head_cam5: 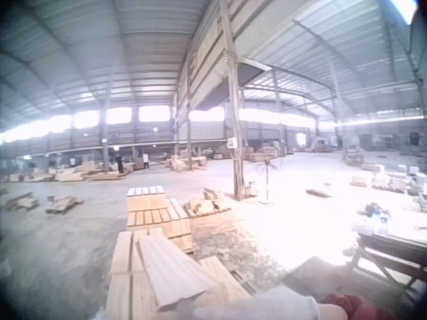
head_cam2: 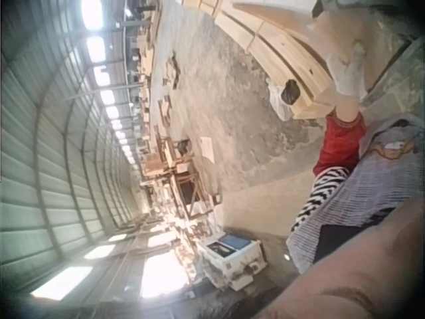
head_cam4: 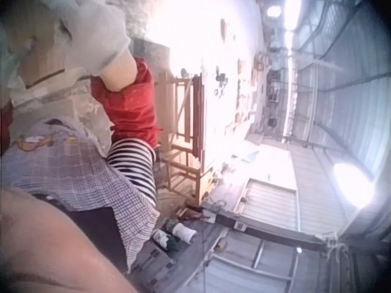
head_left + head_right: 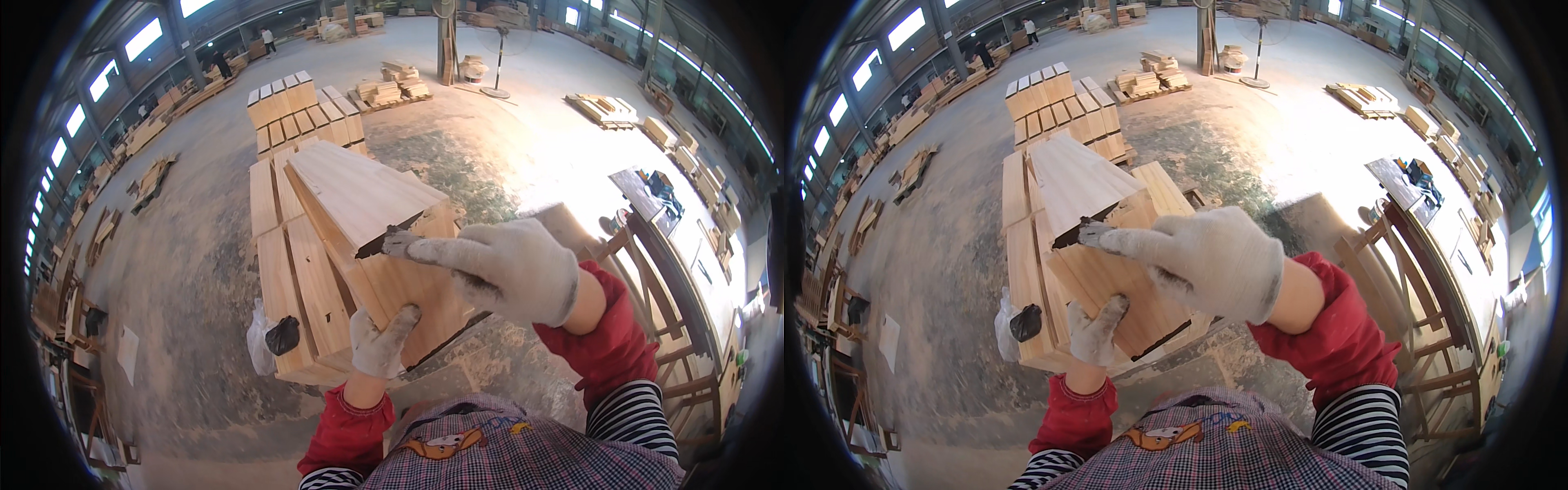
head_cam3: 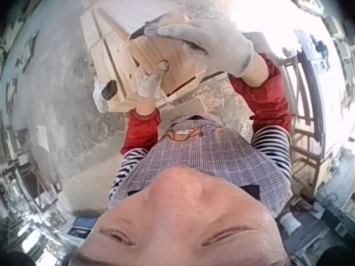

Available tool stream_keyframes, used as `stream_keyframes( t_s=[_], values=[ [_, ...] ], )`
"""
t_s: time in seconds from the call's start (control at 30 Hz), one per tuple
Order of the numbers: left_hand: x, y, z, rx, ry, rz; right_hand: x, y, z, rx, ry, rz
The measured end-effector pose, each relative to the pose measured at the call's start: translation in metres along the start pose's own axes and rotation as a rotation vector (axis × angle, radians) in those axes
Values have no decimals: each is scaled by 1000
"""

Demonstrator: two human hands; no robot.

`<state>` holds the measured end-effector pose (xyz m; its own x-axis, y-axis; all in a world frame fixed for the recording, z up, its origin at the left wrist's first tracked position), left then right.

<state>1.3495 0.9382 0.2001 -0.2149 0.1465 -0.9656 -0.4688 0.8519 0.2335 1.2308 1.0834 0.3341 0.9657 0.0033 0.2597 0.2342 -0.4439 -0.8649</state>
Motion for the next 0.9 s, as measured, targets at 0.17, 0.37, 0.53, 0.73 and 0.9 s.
stream_keyframes(
  t_s=[0.17, 0.37, 0.53, 0.73, 0.9],
  values=[
    [1, 3, 1, -52, -38, 37, -21, -18, 9, -32, 46, 82],
    [1, -2, 4, -30, 36, -23, -33, -21, 25, -169, 94, -12],
    [-1, 2, 5, -59, 53, 24, -21, 11, 24, -185, 151, -247],
    [2, 0, 6, -67, 61, -45, -36, 21, 13, -391, 183, -298],
    [14, -13, 6, -46, 62, -67, -12, 8, 11, -173, 13, -182]
  ],
)
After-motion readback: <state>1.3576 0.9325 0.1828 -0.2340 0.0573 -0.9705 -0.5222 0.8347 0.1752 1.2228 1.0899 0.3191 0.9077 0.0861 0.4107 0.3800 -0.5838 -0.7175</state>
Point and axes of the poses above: each hand's wrist, its own z-axis away from the middle knuckle, its own y-axis out of the palm, x = y × z, the point moved 1 cm from there along -z, towards the middle knuckle, and after that the axes turned 6 degrees about -z, right-handed, at the moved point
